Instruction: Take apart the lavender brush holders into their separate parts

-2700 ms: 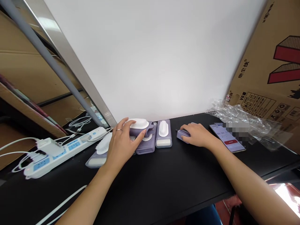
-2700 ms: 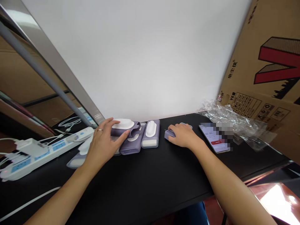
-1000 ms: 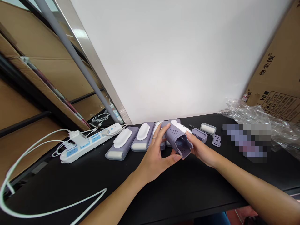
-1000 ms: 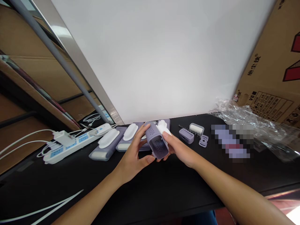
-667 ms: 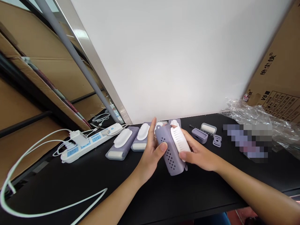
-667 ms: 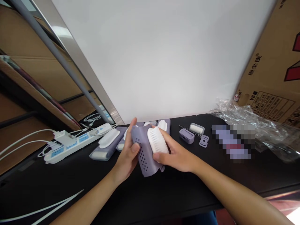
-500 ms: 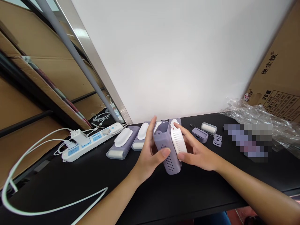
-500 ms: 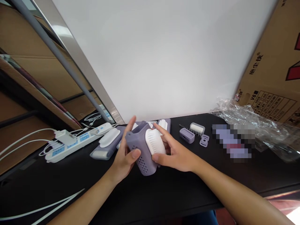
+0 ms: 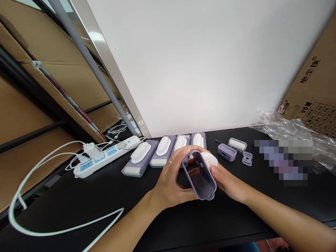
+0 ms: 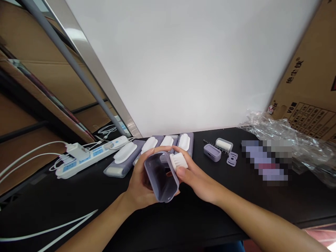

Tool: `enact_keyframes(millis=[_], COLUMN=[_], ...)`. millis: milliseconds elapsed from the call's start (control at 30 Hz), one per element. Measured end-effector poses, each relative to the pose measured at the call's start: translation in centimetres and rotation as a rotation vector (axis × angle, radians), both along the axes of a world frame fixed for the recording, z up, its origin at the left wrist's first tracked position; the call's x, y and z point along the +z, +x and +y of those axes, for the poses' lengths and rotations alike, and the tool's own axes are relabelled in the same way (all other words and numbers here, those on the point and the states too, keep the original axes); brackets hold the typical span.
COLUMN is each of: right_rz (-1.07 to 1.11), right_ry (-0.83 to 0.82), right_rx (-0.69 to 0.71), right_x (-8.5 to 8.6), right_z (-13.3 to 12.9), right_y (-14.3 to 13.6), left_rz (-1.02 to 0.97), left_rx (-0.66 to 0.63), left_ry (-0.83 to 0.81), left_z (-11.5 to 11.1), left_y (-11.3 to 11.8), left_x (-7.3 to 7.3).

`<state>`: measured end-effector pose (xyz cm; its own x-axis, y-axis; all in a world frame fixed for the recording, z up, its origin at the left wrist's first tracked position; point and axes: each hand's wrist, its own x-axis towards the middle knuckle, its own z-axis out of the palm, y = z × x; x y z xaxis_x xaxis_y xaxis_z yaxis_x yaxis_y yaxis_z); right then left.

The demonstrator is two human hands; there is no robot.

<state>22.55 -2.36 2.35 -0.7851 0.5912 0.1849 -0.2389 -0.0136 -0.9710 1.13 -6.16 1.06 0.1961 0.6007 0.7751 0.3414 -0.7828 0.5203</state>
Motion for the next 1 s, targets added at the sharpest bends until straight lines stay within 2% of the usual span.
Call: enact_keyframes(millis=[133, 267, 367, 567, 833, 1000], right_rz=[0.039, 0.074, 0.101, 0.067, 0.092, 0.136], right_ry=[-0.053, -0.052, -0.085, -0.032, -0.052, -0.044], right_rx=[-0.052, -0.113, -0.134, -0.234, -0.252, -0.237], right_x=[-0.8, -0.7, -0.3, 0.0, 0.4, -0.2], right_z=[-0.7, -1.0, -1.0, -1.1, -1.6, -1.4], right_y=[-0.3, -0.5, -0.8, -1.1, -1.2, -1.2], left_rz=[0.115, 0.189, 0.194, 0.115, 0.12, 0.107], left_rx=[-0.002, 0.033, 0.04, -0.006, 0.009, 0.006], left_ry=[0.133, 0.213, 0.203, 0.103, 0.099, 0.109], left_z=[0.2, 0.0, -0.2, -0.4, -0.5, -0.4], left_y=[0.3, 0.9, 1.3, 1.8, 1.8, 1.7], left_x=[0.5, 1.0, 1.0, 0.2, 0.1, -0.2])
